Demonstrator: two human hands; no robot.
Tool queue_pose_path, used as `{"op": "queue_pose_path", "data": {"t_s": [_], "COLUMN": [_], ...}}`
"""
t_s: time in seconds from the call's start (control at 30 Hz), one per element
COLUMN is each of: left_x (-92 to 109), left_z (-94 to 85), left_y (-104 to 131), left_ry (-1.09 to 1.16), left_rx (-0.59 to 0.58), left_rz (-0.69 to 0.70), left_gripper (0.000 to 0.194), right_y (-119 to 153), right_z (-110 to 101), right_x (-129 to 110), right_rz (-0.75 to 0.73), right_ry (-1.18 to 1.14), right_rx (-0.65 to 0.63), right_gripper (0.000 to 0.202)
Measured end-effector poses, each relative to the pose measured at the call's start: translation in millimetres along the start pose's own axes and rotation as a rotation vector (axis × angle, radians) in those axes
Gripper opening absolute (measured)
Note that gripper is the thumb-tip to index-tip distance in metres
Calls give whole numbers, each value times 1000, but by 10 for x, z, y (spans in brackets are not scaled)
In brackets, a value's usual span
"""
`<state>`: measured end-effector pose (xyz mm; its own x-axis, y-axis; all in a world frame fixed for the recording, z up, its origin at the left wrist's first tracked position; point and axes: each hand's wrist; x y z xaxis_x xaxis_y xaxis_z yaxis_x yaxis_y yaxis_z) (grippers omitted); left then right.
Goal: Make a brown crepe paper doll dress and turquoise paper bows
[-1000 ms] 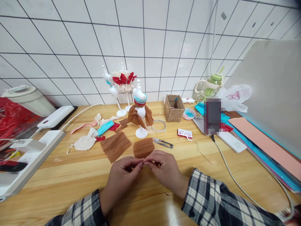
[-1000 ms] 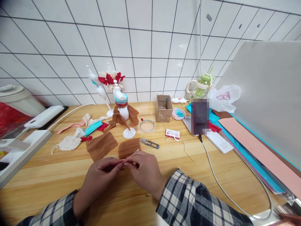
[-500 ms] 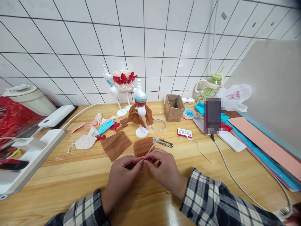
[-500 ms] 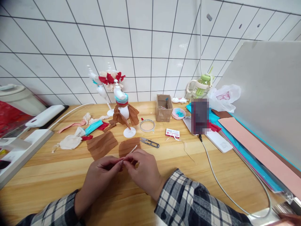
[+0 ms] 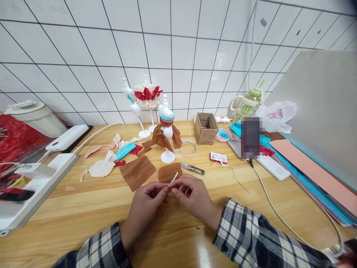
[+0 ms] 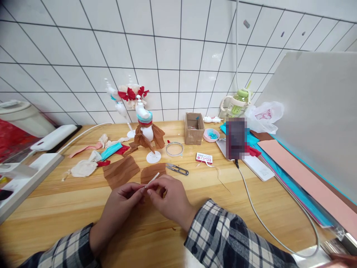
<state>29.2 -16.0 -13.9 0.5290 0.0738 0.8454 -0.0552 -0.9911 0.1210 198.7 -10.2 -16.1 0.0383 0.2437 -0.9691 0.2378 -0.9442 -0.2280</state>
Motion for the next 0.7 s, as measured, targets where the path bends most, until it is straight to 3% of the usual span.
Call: {"op": "queue_pose_path", "data": {"t_s": [0.37,0.7], "left_x": [27,6], "left_z": [21,8], "left_y": [55,50], "left_ry": [-130,28], "left_rx": [83,-6], "left_rz": [60,23], "left_gripper": [17,12], "right_y": [1,-6], "right_z": [31,7], "right_x": [14,11], "right_rz": [56,141], "right_ry": [-3,-171], "right_rx": [39,-40], "right_gripper": [5,6]}}
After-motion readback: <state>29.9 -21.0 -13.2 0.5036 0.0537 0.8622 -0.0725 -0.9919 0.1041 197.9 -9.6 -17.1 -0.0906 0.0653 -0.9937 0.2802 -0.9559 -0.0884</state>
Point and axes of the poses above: each hand's wrist, its own y-axis away from the middle knuckle, its own z-axis out of the palm, x = y × z, and after that the axes turned 15 degrees about -y, right-handed
